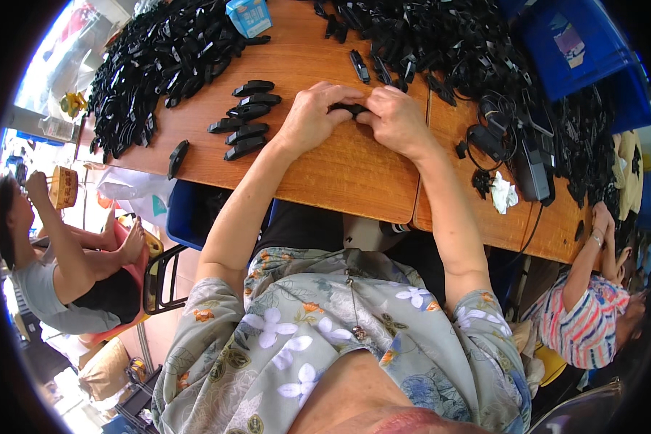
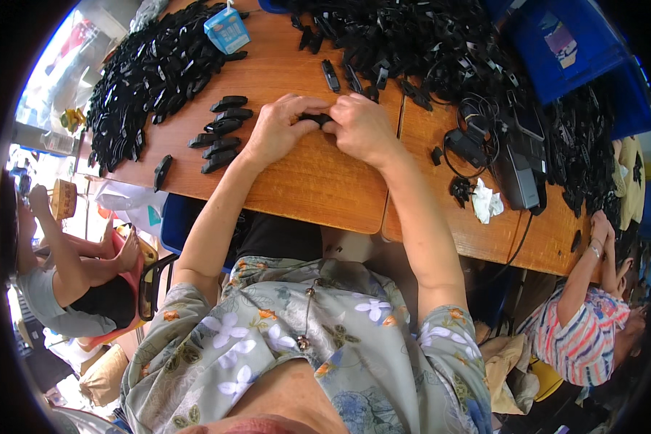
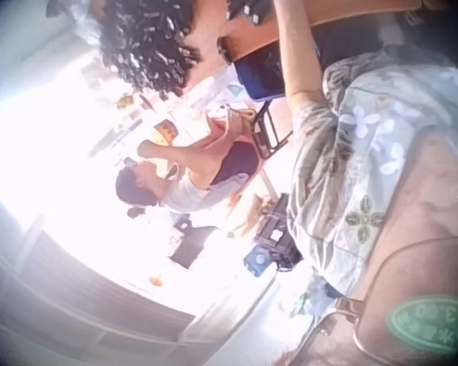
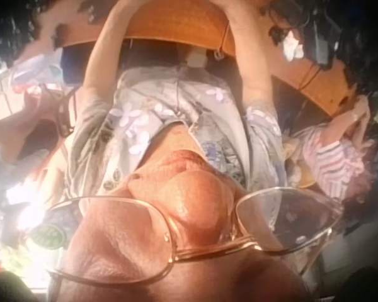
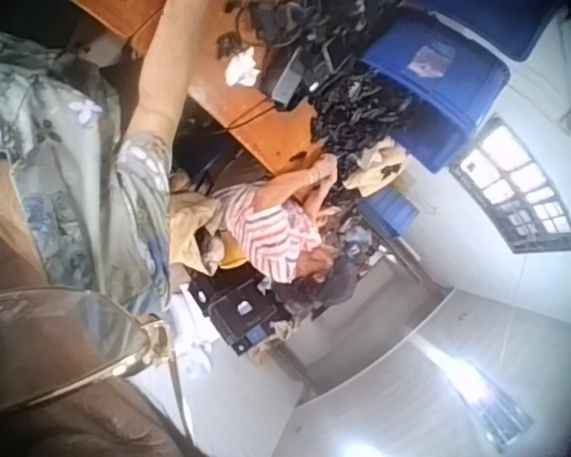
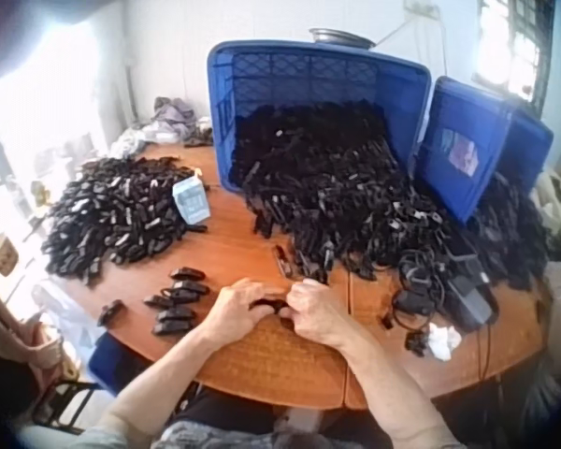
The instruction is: The person assembles plastic components by fitting small plastic pieces into larger plastic parts by hand and placing the assembled parts on the table.
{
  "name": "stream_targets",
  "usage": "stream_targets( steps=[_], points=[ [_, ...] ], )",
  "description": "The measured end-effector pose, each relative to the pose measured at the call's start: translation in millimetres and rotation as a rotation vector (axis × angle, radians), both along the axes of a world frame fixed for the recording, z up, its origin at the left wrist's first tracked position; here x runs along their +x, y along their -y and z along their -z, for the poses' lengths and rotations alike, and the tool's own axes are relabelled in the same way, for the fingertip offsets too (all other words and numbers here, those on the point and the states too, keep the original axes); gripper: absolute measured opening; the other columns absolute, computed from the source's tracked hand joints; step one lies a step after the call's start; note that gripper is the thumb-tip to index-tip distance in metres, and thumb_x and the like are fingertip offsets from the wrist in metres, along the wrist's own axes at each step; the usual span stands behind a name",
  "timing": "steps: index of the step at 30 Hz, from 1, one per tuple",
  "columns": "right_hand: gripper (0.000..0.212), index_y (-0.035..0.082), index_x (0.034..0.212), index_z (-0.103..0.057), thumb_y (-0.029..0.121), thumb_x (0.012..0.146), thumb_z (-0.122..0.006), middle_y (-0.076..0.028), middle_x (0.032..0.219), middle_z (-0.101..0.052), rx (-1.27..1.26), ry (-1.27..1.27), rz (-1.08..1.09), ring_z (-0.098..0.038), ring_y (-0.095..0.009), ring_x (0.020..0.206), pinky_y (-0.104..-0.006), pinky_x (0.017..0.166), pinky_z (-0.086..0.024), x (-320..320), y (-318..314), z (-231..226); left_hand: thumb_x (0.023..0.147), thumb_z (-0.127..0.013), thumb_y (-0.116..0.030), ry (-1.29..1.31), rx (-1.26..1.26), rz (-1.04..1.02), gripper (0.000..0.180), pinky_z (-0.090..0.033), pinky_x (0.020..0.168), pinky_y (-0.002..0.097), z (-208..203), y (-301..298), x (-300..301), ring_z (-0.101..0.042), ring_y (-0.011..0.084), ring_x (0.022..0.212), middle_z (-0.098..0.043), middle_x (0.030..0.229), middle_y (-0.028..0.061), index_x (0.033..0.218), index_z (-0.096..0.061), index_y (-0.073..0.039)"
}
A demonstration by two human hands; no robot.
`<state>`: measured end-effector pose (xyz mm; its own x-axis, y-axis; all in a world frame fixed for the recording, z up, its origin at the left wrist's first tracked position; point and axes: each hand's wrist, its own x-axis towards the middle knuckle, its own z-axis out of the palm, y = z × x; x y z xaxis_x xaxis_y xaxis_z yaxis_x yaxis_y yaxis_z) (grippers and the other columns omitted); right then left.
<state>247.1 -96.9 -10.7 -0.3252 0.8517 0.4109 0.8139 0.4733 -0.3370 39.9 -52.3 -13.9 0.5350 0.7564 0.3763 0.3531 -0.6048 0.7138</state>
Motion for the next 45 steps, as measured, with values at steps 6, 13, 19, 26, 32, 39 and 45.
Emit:
stream_targets(
  steps=[6, 13, 19, 26, 32, 39, 45],
  points=[
    [0.017, 0.006, 0.088, -0.075, 0.022, 0.088, -0.077, -0.007, 0.087, -0.07, -0.007, -0.062, -0.011, -0.069, -0.027, 0.089, -0.0409, 0.072, -0.055, -2.6, 7.2, -0.2, 0.084, -0.075, -0.004, -0.022, 0.008, -0.036, 0.034, -0.056, 0.091, 0.0406, -1.6, 4.7, -12.9, -0.07, 0.03, 0.105, -0.075, 0.106, 0.0121, 0.117, -0.073, -0.005],
    [0.024, 0.01, 0.107, -0.075, 0.029, 0.092, -0.074, -0.008, 0.102, -0.068, 0.153, -0.056, 0.347, -0.07, -0.028, 0.093, -0.0423, 0.077, -0.059, 36.0, 1.6, 2.8, 0.089, -0.066, -0.005, -0.409, 0.442, -0.445, 0.03, -0.044, 0.101, 0.0442, 0.3, 7.5, -74.6, -0.062, 0.0313, 0.115, -0.072, 0.111, 0.0105, 0.118, -0.071, -0.008],
    [0.01, 0.003, 0.093, -0.067, 0.013, 0.095, -0.067, -0.013, 0.098, -0.067, 0.064, 0.086, 0.418, -0.068, -0.032, 0.092, -0.0449, 0.077, -0.057, 27.0, -0.7, 5.3, 0.087, -0.061, -0.001, -0.466, 0.554, -0.59, 0.038, -0.044, 0.104, 0.0439, -1.3, -9.3, -105.2, -0.061, 0.0304, 0.12, -0.071, 0.121, 0.009, 0.123, -0.071, -0.009],
    [0.024, 0.0, 0.112, -0.07, 0.008, 0.09, -0.074, -0.017, 0.104, -0.069, 0.016, -0.467, 0.181, -0.069, -0.035, 0.091, -0.0415, 0.081, -0.056, -1.1, 5.1, -1.7, 0.095, -0.068, -0.023, -0.15, 0.184, -0.298, 0.04, -0.048, 0.107, 0.0457, -31.5, -41.1, 24.6, -0.059, 0.0367, 0.128, -0.066, 0.134, 0.0165, 0.131, -0.069, -0.005],
    [0.022, 0.006, 0.106, -0.076, 0.015, 0.086, -0.077, -0.008, 0.102, -0.074, -0.072, -0.249, 0.143, -0.07, -0.031, 0.097, -0.0399, 0.082, -0.056, 23.2, 4.5, 0.2, 0.091, -0.072, -0.021, -0.348, 0.176, -0.171, 0.044, -0.048, 0.107, 0.0461, -3.8, -39.9, 38.8, -0.057, 0.0375, 0.13, -0.063, 0.137, 0.0173, 0.13, -0.065, -0.003],
    [0.022, 0.003, 0.106, -0.077, 0.017, 0.088, -0.075, -0.013, 0.108, -0.073, -0.153, 0.08, 0.292, -0.07, -0.033, 0.094, -0.0434, 0.084, -0.056, 24.1, 10.3, -13.5, 0.086, -0.067, 0.006, 0.008, 0.07, -0.056, 0.048, -0.052, 0.103, 0.0408, -0.9, 4.3, -6.9, -0.066, 0.0315, 0.117, -0.067, 0.133, 0.0147, 0.132, -0.065, -0.005],
    [0.02, 0.001, 0.105, -0.076, 0.011, 0.088, -0.076, -0.014, 0.1, -0.071, 0.045, -0.272, 0.019, -0.069, -0.034, 0.092, -0.0443, 0.083, -0.055, 2.0, 7.7, -0.4, 0.085, -0.074, 0.001, 0.019, -0.101, -0.158, 0.043, -0.055, 0.097, 0.0406, 2.0, 6.4, -14.6, -0.068, 0.0321, 0.108, -0.075, 0.114, 0.0144, 0.128, -0.07, -0.006]
  ],
)
